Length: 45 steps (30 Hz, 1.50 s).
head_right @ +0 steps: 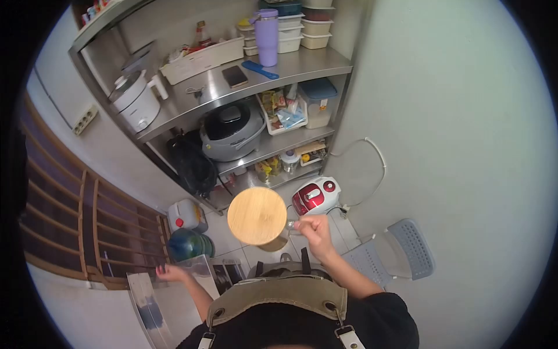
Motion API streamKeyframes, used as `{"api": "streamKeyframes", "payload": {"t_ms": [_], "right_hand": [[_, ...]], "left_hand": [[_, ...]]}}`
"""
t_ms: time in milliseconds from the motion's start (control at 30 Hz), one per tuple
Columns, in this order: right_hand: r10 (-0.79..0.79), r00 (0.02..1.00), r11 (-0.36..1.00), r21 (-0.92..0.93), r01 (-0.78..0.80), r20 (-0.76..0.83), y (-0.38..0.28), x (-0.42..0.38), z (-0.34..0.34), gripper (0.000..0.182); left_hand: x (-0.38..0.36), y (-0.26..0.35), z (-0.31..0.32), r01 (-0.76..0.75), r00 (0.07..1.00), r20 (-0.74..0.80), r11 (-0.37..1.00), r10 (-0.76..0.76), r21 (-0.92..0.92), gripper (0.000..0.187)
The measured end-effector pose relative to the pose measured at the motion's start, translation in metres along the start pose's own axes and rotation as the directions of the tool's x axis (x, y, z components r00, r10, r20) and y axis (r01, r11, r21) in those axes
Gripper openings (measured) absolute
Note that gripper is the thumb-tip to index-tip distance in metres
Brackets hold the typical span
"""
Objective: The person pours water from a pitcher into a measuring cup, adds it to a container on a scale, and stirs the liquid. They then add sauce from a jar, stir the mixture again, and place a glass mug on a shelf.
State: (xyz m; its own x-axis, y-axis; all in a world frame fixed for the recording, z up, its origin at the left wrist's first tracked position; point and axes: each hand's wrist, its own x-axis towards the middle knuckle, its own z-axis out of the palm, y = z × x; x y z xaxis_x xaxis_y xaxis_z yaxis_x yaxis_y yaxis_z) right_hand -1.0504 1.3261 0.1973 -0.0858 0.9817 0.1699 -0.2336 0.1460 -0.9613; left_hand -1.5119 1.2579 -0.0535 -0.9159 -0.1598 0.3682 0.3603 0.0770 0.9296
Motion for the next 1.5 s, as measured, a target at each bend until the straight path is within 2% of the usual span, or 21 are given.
{"api": "streamKeyframes", "payload": {"t_ms": [100, 167, 200, 233, 333, 400, 433, 500, 533, 567, 633, 800, 1000, 1100, 1167, 1200, 1300, 1333, 1500], "right_hand": [[-0.058, 0.989, 0.998, -0.019, 0.055, -0.139, -0.015, 0.052, -0.026, 0.038], [-0.112, 0.972, 0.994, -0.002, 0.114, -0.208, -0.018, 0.09, -0.047, 0.039], [-0.163, 0.95, 0.985, 0.012, 0.172, -0.267, -0.02, 0.11, -0.057, 0.039], [-0.145, 0.939, 0.989, -0.011, 0.15, -0.313, -0.026, 0.129, -0.066, 0.039], [-0.162, 0.899, 0.986, -0.027, 0.166, -0.407, -0.038, 0.189, -0.089, 0.04], [-0.328, 0.827, 0.945, -0.163, 0.285, -0.457, -0.042, 0.229, -0.106, 0.039], [-0.333, 0.819, 0.943, -0.168, 0.287, -0.468, -0.045, 0.248, -0.113, 0.039], [-0.355, 0.756, 0.935, -0.207, 0.288, -0.551, -0.053, 0.288, -0.125, 0.04], [-0.366, 0.743, 0.931, -0.212, 0.298, -0.56, -0.058, 0.308, -0.132, 0.04], [-0.362, 0.716, 0.932, -0.208, 0.297, -0.598, -0.063, 0.328, -0.138, 0.04], [-0.369, 0.682, 0.928, -0.213, 0.305, -0.631, -0.07, 0.368, -0.15, 0.04], [-0.458, 0.578, 0.888, -0.317, 0.333, -0.675, -0.068, 0.45, -0.174, 0.038], [-0.445, 0.481, 0.888, -0.303, 0.346, -0.755, -0.047, 0.51, -0.195, 0.034], [-0.412, 0.444, 0.903, -0.29, 0.319, -0.795, -0.036, 0.528, -0.204, 0.035], [-0.434, 0.441, 0.899, -0.347, 0.266, -0.785, -0.025, 0.536, -0.217, 0.036], [-0.374, 0.447, 0.921, -0.269, 0.282, -0.813, -0.026, 0.538, -0.219, 0.037], [-0.397, 0.443, 0.916, -0.316, 0.248, -0.804, -0.031, 0.545, -0.216, 0.036], [-0.402, 0.471, 0.915, -0.318, 0.249, -0.786, -0.03, 0.547, -0.219, 0.037], [-0.379, 0.494, 0.924, -0.342, 0.169, -0.782, -0.031, 0.562, -0.228, 0.036]], "left_hand": [[-0.064, 0.059, 0.081, -0.01, 0.95, 0.312, 0.999, 0.021, -0.037, 0.033], [-0.107, 0.045, 0.121, -0.179, 0.844, 0.501, 0.982, 0.189, -0.068, 0.035], [-0.131, 0.059, 0.129, -0.087, 0.78, 0.62, 0.996, 0.089, -0.033, 0.037], [-0.156, 0.073, 0.134, -0.001, 0.69, 0.724, 1.0, -0.014, 0.02, 0.039], [-0.21, 0.03, 0.143, -0.184, 0.385, 0.923, 0.981, 0.022, 0.053, 0.046], [-0.222, 0.005, 0.14, -0.328, 0.203, 0.978, 0.944, 0.037, 0.032, 0.05], [-0.225, -0.014, 0.136, -0.38, 0.13, 0.991, 0.925, 0.035, 0.017, 0.051], [-0.218, -0.123, 0.137, -0.586, 0.125, 0.988, 0.796, -0.094, 0.149, 0.049], [-0.224, -0.186, 0.146, -0.156, 0.567, 0.604, 0.647, -0.56, 0.746, 0.05], [-0.211, -0.182, 0.154, -0.021, 0.592, 0.414, 0.5, -0.692, 0.866, 0.049], [-0.176, -0.168, 0.168, 0.025, 0.434, 0.378, 0.431, -0.817, 0.902, 0.049], [-0.156, -0.153, 0.268, 0.111, 0.319, 0.444, 0.499, -0.837, 0.86, 0.047], [-0.2, -0.13, 0.39, 0.109, 0.133, 0.623, 0.636, -0.771, 0.764, 0.045], [-0.228, -0.118, 0.426, 0.082, 0.024, 0.676, 0.675, -0.737, 0.733, 0.044], [-0.248, -0.106, 0.441, 0.068, -0.043, 0.692, 0.689, -0.721, 0.722, 0.044], [-0.259, -0.103, 0.449, 0.066, -0.073, 0.692, 0.689, -0.718, 0.722, 0.043], [-0.274, -0.095, 0.458, 0.046, -0.121, 0.688, 0.688, -0.716, 0.724, 0.042], [-0.278, -0.093, 0.459, 0.038, -0.133, 0.683, 0.685, -0.719, 0.728, 0.042], [-0.282, -0.082, 0.463, 0.008, -0.154, 0.666, 0.673, -0.73, 0.74, 0.041]]}}
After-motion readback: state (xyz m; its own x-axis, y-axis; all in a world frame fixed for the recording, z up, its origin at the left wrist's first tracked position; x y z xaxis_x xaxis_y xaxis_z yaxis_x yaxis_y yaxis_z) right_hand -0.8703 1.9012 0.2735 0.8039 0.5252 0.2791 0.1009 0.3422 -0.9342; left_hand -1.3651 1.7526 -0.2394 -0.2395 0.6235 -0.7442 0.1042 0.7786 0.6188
